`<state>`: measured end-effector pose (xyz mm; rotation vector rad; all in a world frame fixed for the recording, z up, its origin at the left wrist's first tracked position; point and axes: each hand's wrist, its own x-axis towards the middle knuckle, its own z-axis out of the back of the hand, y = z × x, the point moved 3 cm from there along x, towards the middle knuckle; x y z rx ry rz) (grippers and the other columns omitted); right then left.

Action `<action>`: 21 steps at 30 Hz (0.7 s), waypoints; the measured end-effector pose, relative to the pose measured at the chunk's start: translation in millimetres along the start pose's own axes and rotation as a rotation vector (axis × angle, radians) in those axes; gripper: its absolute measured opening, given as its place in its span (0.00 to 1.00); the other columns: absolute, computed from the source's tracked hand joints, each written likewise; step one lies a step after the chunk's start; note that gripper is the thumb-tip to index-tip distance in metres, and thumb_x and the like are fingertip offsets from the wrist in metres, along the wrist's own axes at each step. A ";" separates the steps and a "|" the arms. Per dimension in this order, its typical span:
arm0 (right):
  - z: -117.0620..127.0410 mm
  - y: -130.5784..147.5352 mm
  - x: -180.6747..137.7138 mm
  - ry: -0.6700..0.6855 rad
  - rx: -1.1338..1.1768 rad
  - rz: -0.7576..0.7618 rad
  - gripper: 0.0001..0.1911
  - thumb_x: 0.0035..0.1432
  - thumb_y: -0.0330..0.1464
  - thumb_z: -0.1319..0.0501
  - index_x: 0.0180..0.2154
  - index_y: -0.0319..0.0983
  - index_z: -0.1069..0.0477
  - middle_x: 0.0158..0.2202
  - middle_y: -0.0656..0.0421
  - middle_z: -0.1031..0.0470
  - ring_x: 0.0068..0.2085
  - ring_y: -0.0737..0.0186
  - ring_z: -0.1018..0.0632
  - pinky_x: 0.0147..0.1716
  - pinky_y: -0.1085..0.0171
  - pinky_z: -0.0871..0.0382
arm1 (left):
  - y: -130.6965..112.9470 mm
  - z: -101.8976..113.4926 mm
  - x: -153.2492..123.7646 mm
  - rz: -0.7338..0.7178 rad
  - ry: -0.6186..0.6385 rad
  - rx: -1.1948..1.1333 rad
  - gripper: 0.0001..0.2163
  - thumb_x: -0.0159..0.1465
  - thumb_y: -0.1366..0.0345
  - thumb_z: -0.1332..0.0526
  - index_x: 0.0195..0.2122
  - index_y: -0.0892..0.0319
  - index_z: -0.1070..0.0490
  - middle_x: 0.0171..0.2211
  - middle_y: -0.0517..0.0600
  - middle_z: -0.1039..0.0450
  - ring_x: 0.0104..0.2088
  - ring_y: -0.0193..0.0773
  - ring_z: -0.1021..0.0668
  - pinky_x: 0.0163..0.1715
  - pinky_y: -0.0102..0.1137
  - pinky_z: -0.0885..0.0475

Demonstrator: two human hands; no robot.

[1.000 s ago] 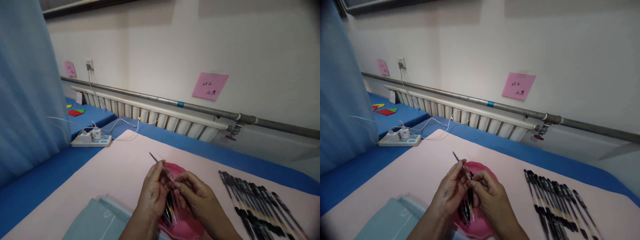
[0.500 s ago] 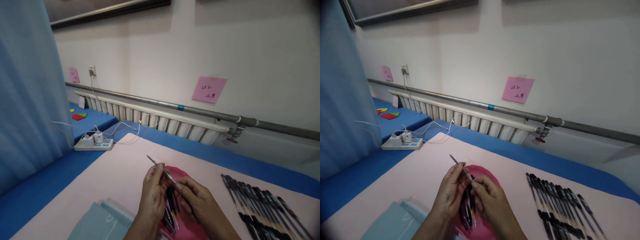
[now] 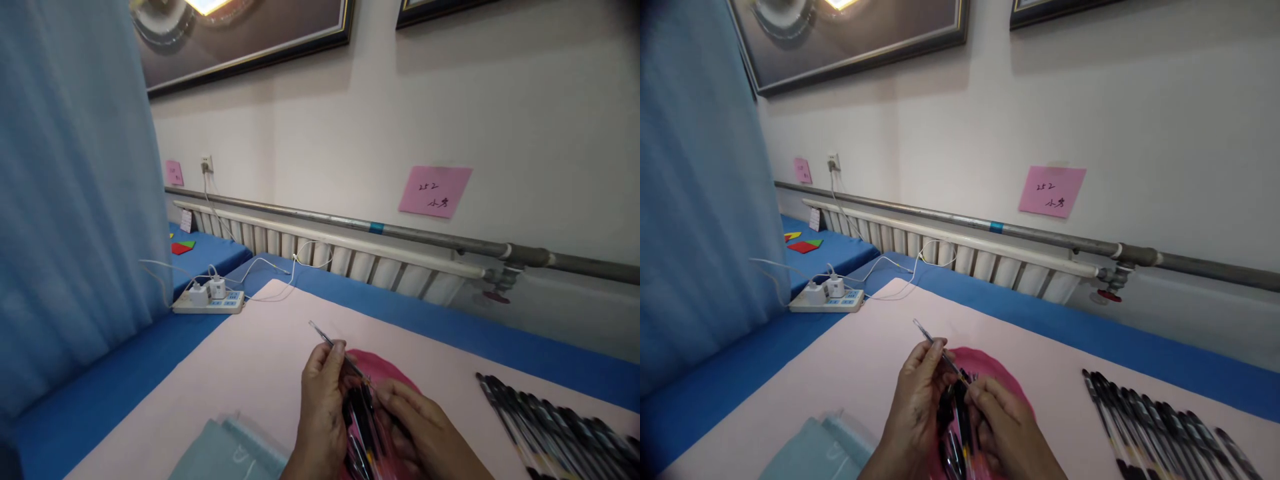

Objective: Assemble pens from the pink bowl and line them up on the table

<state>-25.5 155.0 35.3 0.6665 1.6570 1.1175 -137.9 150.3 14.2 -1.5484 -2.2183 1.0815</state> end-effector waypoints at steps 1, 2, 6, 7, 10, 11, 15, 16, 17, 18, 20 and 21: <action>-0.2 -0.5 0.5 -0.003 0.000 0.000 0.18 0.44 0.45 0.37 0.23 0.40 0.40 0.15 0.70 0.46 0.15 0.78 0.53 0.15 0.74 0.66 | -0.2 0.0 0.3 0.004 -0.002 0.002 0.14 0.52 0.56 0.34 0.29 0.61 0.34 0.22 0.43 0.32 0.18 0.26 0.32 0.19 0.23 0.38; -0.5 -1.0 1.0 -0.003 -0.001 0.002 0.18 0.44 0.45 0.37 0.23 0.40 0.40 0.15 0.70 0.46 0.15 0.78 0.53 0.15 0.73 0.67 | -0.1 -0.2 0.4 0.006 -0.001 0.008 0.14 0.52 0.57 0.34 0.29 0.61 0.34 0.22 0.44 0.31 0.18 0.26 0.32 0.19 0.23 0.38; -1.9 -1.4 1.2 0.012 0.011 0.016 0.18 0.44 0.46 0.37 0.23 0.41 0.41 0.14 0.71 0.47 0.15 0.78 0.54 0.16 0.73 0.67 | 2.2 -1.8 -0.1 -0.005 0.040 0.044 0.13 0.53 0.57 0.35 0.29 0.61 0.33 0.23 0.45 0.30 0.19 0.27 0.31 0.21 0.24 0.37; -2.3 -1.2 0.8 0.018 0.016 0.015 0.18 0.43 0.46 0.37 0.23 0.41 0.40 0.14 0.71 0.47 0.15 0.78 0.54 0.15 0.73 0.67 | 3.0 -2.2 -0.5 -0.005 0.054 0.048 0.13 0.53 0.58 0.35 0.29 0.61 0.33 0.22 0.45 0.31 0.20 0.27 0.31 0.21 0.24 0.37; -3.0 -1.1 0.5 0.029 0.028 0.009 0.19 0.42 0.46 0.36 0.23 0.41 0.40 0.14 0.71 0.47 0.15 0.77 0.53 0.15 0.72 0.67 | 4.9 -3.3 -1.6 -0.003 0.077 0.054 0.12 0.54 0.58 0.35 0.29 0.61 0.33 0.22 0.44 0.31 0.20 0.27 0.31 0.22 0.23 0.37; -3.1 -1.5 0.9 0.031 0.029 0.014 0.19 0.42 0.46 0.36 0.23 0.41 0.40 0.13 0.71 0.47 0.15 0.77 0.53 0.15 0.72 0.67 | 5.2 -3.6 -1.7 -0.003 0.078 0.054 0.13 0.53 0.58 0.35 0.29 0.61 0.33 0.22 0.44 0.31 0.19 0.27 0.31 0.21 0.23 0.37; -1.3 -5.3 5.5 0.041 0.017 0.041 0.18 0.44 0.46 0.37 0.22 0.41 0.41 0.13 0.71 0.48 0.14 0.77 0.54 0.15 0.72 0.67 | 2.6 -4.0 -0.8 0.003 0.058 0.038 0.13 0.52 0.57 0.34 0.29 0.61 0.33 0.22 0.45 0.30 0.19 0.27 0.31 0.20 0.23 0.37; -0.5 -6.4 6.7 0.045 0.008 0.042 0.18 0.44 0.46 0.37 0.22 0.41 0.41 0.13 0.72 0.49 0.14 0.78 0.54 0.15 0.72 0.67 | 0.1 -3.1 0.0 0.010 0.042 0.026 0.14 0.52 0.57 0.34 0.30 0.61 0.33 0.22 0.44 0.30 0.18 0.26 0.31 0.19 0.23 0.38; 0.4 -7.2 7.7 0.047 -0.002 0.041 0.18 0.45 0.46 0.38 0.22 0.41 0.40 0.13 0.71 0.49 0.14 0.78 0.54 0.15 0.72 0.67 | -3.7 -1.3 1.3 0.009 0.017 0.008 0.14 0.51 0.57 0.33 0.30 0.61 0.33 0.22 0.44 0.30 0.17 0.26 0.31 0.19 0.23 0.38; 1.3 -7.8 8.3 0.048 -0.014 0.038 0.17 0.46 0.45 0.39 0.22 0.41 0.40 0.13 0.71 0.48 0.14 0.78 0.54 0.15 0.72 0.68 | -8.7 1.2 2.9 0.003 -0.011 -0.013 0.14 0.51 0.57 0.33 0.31 0.60 0.33 0.22 0.44 0.30 0.17 0.26 0.31 0.18 0.23 0.38; 2.8 -7.7 8.4 0.040 -0.037 0.036 0.15 0.48 0.43 0.40 0.22 0.40 0.40 0.14 0.70 0.47 0.15 0.78 0.54 0.15 0.73 0.67 | -21.6 8.2 7.2 -0.039 -0.093 -0.069 0.14 0.51 0.59 0.33 0.34 0.60 0.32 0.22 0.44 0.30 0.18 0.28 0.29 0.20 0.24 0.35; 3.4 -7.2 8.0 0.031 -0.042 0.037 0.14 0.48 0.42 0.41 0.22 0.40 0.40 0.15 0.70 0.46 0.15 0.78 0.53 0.15 0.73 0.67 | -28.4 12.3 9.5 -0.070 -0.141 -0.101 0.13 0.52 0.60 0.34 0.34 0.60 0.32 0.23 0.45 0.29 0.20 0.29 0.28 0.21 0.25 0.33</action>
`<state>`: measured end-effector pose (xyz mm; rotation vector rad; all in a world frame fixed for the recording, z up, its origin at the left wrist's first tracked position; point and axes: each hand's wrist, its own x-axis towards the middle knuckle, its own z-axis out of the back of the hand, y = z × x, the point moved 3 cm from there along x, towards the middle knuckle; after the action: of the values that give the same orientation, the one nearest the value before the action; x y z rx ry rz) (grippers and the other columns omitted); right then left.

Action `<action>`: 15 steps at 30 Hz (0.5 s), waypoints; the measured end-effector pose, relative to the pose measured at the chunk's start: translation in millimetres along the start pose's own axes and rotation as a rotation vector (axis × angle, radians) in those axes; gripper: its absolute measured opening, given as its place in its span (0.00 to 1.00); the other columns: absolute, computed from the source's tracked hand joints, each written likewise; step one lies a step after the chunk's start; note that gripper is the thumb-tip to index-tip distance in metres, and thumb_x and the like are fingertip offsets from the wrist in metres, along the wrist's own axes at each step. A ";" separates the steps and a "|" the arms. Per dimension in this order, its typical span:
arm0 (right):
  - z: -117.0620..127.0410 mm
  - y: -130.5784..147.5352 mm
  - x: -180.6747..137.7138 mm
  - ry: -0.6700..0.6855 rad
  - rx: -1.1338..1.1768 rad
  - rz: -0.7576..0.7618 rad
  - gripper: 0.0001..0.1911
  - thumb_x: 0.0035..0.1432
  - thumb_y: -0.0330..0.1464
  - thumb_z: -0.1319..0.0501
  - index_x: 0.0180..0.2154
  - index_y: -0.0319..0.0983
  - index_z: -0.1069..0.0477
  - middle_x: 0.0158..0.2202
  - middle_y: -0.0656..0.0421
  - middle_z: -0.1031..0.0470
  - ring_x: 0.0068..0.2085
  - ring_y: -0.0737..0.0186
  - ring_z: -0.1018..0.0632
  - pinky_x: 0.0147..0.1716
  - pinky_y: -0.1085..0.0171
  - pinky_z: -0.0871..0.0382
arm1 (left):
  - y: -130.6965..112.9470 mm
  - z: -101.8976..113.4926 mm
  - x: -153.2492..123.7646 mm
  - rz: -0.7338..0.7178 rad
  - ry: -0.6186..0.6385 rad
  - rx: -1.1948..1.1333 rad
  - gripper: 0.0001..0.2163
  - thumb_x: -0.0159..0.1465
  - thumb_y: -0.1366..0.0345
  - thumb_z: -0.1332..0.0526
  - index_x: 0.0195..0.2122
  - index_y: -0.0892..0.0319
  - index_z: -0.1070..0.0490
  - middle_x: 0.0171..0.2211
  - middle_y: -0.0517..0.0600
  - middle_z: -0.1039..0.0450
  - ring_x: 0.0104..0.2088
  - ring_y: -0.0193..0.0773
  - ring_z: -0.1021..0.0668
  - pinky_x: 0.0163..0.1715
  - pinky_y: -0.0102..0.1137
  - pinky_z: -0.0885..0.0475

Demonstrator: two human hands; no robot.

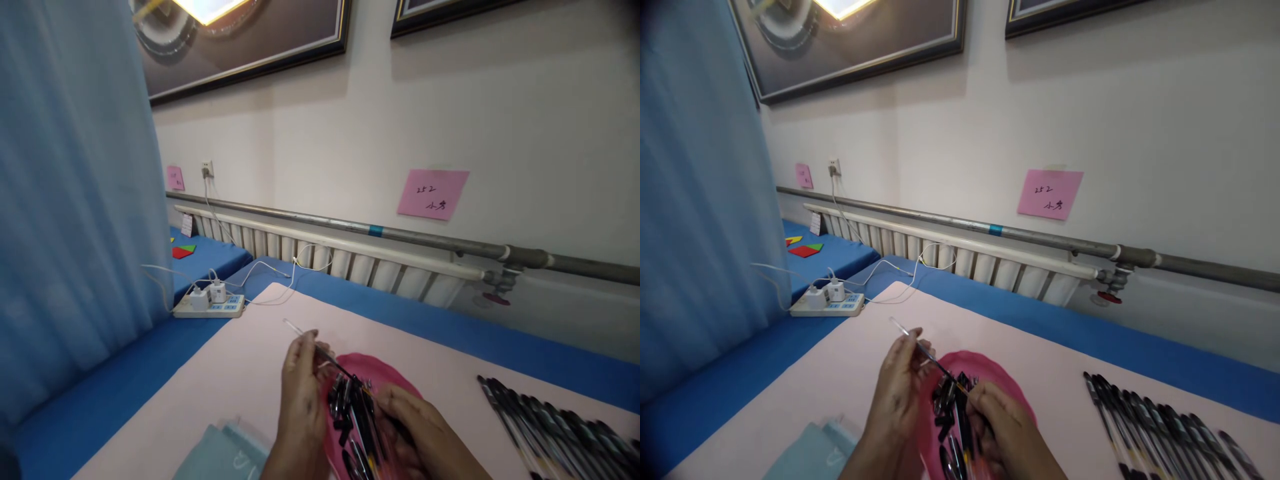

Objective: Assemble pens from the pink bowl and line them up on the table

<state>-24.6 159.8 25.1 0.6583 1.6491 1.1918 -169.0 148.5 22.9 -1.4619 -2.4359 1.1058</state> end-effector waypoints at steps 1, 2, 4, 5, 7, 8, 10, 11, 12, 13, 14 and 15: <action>0.4 0.6 -0.5 -0.008 0.002 -0.001 0.14 0.49 0.41 0.42 0.22 0.40 0.40 0.15 0.69 0.46 0.15 0.78 0.53 0.15 0.73 0.67 | -6.5 3.1 3.0 -0.034 -0.055 -0.036 0.10 0.53 0.63 0.35 0.34 0.60 0.33 0.23 0.46 0.29 0.22 0.31 0.26 0.24 0.26 0.31; 0.6 1.3 -1.0 -0.015 0.010 -0.005 0.13 0.49 0.40 0.43 0.21 0.39 0.41 0.16 0.69 0.47 0.15 0.78 0.54 0.15 0.74 0.67 | -12.0 5.9 5.5 -0.068 -0.109 -0.074 0.07 0.55 0.65 0.37 0.32 0.60 0.33 0.23 0.46 0.29 0.23 0.31 0.25 0.26 0.27 0.30; 1.5 2.4 -1.2 -0.031 0.045 -0.014 0.13 0.49 0.39 0.43 0.21 0.39 0.42 0.16 0.70 0.47 0.16 0.78 0.55 0.15 0.74 0.68 | -17.7 8.7 9.1 -0.063 -0.153 -0.127 0.03 0.55 0.69 0.40 0.29 0.61 0.34 0.21 0.45 0.31 0.21 0.30 0.27 0.24 0.26 0.31; 2.6 2.8 -0.5 -0.039 0.064 -0.018 0.13 0.49 0.39 0.44 0.21 0.39 0.43 0.16 0.70 0.47 0.16 0.78 0.55 0.14 0.75 0.68 | -18.9 9.0 10.4 -0.046 -0.150 -0.143 0.03 0.55 0.70 0.41 0.27 0.61 0.35 0.20 0.44 0.33 0.18 0.27 0.30 0.20 0.24 0.34; 6.6 3.3 2.4 -0.052 0.093 -0.020 0.13 0.49 0.38 0.44 0.20 0.39 0.43 0.16 0.69 0.47 0.15 0.79 0.54 0.14 0.76 0.68 | -21.2 9.4 12.7 -0.017 -0.130 -0.163 0.03 0.54 0.70 0.41 0.25 0.61 0.36 0.18 0.41 0.37 0.14 0.24 0.37 0.15 0.23 0.40; 9.7 3.4 4.7 -0.058 0.103 -0.017 0.13 0.49 0.38 0.44 0.20 0.39 0.43 0.16 0.69 0.47 0.15 0.79 0.54 0.14 0.76 0.67 | -23.4 10.2 14.0 -0.029 -0.125 -0.172 0.03 0.54 0.70 0.41 0.25 0.60 0.36 0.17 0.40 0.39 0.14 0.23 0.40 0.14 0.22 0.42; 17.2 3.5 10.1 -0.078 0.131 -0.013 0.13 0.47 0.37 0.44 0.19 0.38 0.43 0.15 0.69 0.47 0.14 0.80 0.53 0.13 0.77 0.66 | -29.0 12.9 16.5 -0.094 -0.141 -0.183 0.04 0.54 0.70 0.41 0.25 0.60 0.37 0.17 0.40 0.40 0.14 0.24 0.40 0.15 0.22 0.42; 20.9 3.5 12.8 -0.091 0.159 -0.009 0.12 0.47 0.37 0.44 0.19 0.38 0.43 0.15 0.69 0.47 0.14 0.80 0.53 0.12 0.77 0.65 | -31.1 14.2 17.0 -0.139 -0.159 -0.179 0.04 0.53 0.70 0.41 0.25 0.60 0.37 0.17 0.39 0.40 0.14 0.24 0.39 0.15 0.22 0.41; 24.1 3.5 15.2 -0.105 0.199 -0.006 0.12 0.46 0.36 0.43 0.19 0.38 0.43 0.15 0.70 0.47 0.14 0.80 0.53 0.12 0.78 0.65 | -31.4 14.5 16.4 -0.174 -0.173 -0.163 0.05 0.53 0.70 0.40 0.25 0.59 0.37 0.16 0.39 0.41 0.15 0.23 0.40 0.16 0.22 0.41; 26.3 3.2 17.1 -0.117 0.249 -0.003 0.12 0.46 0.36 0.43 0.19 0.38 0.43 0.15 0.69 0.46 0.13 0.81 0.52 0.11 0.78 0.64 | -29.0 13.3 14.5 -0.184 -0.168 -0.131 0.06 0.52 0.70 0.39 0.24 0.59 0.38 0.16 0.38 0.42 0.14 0.23 0.41 0.15 0.21 0.42; 27.0 2.7 18.3 -0.121 0.303 -0.003 0.12 0.46 0.36 0.42 0.19 0.38 0.42 0.16 0.69 0.45 0.13 0.81 0.52 0.11 0.78 0.64 | -23.8 10.5 11.3 -0.168 -0.144 -0.086 0.08 0.51 0.69 0.37 0.24 0.59 0.38 0.16 0.38 0.43 0.14 0.23 0.42 0.14 0.21 0.43; 25.9 1.8 18.7 -0.111 0.353 -0.002 0.11 0.45 0.37 0.42 0.20 0.38 0.42 0.16 0.69 0.44 0.13 0.81 0.51 0.11 0.78 0.63 | -16.2 6.4 6.8 -0.136 -0.103 -0.032 0.09 0.50 0.68 0.36 0.25 0.59 0.37 0.16 0.37 0.43 0.13 0.22 0.44 0.13 0.21 0.45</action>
<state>-8.5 186.6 18.0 0.9241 1.7802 0.8512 -187.2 146.0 26.5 -1.2553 -2.5896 1.1451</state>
